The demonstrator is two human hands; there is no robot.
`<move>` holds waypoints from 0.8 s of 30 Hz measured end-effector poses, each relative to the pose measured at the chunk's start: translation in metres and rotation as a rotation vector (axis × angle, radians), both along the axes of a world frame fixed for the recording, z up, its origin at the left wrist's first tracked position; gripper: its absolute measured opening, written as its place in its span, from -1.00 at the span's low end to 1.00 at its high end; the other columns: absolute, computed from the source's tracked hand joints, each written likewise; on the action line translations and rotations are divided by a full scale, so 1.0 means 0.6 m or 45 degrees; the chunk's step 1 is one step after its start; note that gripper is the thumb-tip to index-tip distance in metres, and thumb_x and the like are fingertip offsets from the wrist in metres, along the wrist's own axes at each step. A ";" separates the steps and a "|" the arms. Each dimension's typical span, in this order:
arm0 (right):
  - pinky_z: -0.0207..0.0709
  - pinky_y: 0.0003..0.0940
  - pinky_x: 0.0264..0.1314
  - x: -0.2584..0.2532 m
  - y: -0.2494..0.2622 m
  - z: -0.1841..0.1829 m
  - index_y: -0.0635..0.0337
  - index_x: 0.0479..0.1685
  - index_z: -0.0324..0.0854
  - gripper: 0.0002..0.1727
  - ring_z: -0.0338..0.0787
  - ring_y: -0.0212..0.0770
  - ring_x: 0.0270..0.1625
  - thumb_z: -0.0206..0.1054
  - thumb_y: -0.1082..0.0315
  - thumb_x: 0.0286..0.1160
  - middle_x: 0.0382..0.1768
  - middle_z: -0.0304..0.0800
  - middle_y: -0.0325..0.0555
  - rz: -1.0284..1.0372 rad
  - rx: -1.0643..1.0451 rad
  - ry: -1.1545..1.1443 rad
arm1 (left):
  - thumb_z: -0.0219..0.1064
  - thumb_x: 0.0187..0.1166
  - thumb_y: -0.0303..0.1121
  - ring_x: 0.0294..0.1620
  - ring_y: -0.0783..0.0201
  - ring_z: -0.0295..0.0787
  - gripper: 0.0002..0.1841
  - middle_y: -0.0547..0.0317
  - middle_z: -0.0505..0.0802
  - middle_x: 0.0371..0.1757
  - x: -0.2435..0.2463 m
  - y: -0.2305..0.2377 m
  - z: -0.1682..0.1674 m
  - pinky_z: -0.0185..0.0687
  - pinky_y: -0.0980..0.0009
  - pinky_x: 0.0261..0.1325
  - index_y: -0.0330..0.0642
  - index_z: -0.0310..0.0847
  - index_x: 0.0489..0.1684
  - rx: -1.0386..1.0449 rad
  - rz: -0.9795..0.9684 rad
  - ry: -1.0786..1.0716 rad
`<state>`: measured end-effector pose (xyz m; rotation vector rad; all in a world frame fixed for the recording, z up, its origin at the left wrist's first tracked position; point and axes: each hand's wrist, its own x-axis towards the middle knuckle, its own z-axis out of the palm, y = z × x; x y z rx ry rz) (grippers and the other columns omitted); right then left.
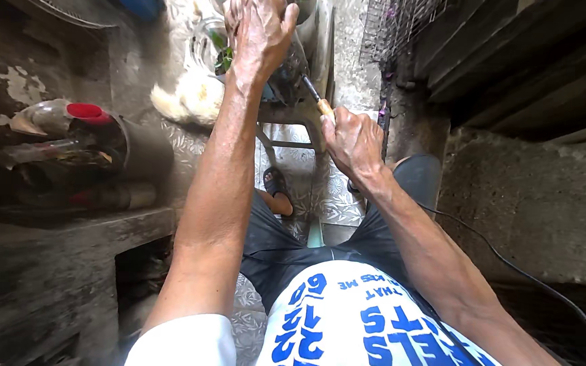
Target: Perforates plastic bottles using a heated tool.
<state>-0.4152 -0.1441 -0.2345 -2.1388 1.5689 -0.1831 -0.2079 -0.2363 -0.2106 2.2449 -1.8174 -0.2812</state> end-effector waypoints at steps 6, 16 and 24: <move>0.55 0.13 -0.28 -0.005 -0.010 -0.001 0.17 -0.25 0.65 -0.50 0.86 0.14 -0.23 -0.02 -0.03 0.78 -0.43 0.78 0.04 0.017 -0.005 -0.024 | 0.06 0.75 -0.01 0.35 -0.12 0.71 -0.54 -0.10 0.87 0.12 0.001 -0.005 -0.004 0.29 -0.24 0.53 -0.16 0.80 0.03 0.002 0.003 -0.017; 0.53 0.17 -0.28 -0.053 0.014 -0.038 0.16 -0.25 0.67 -0.49 0.82 0.13 -0.28 0.00 -0.06 0.77 -0.45 0.74 0.04 0.010 0.124 -0.119 | 0.10 0.74 -0.05 0.31 -0.16 0.73 -0.56 -0.17 0.87 0.08 -0.003 0.001 0.002 0.37 -0.22 0.49 -0.23 0.79 0.02 -0.022 -0.002 0.039; 0.54 0.18 -0.26 -0.050 0.007 -0.044 0.14 -0.24 0.68 -0.47 0.83 0.13 -0.25 -0.03 -0.08 0.78 -0.43 0.76 0.04 0.003 0.149 -0.119 | 0.08 0.73 0.01 0.30 -0.15 0.74 -0.55 -0.10 0.89 0.08 -0.002 -0.003 -0.003 0.38 -0.24 0.45 -0.11 0.83 -0.02 -0.008 0.017 -0.031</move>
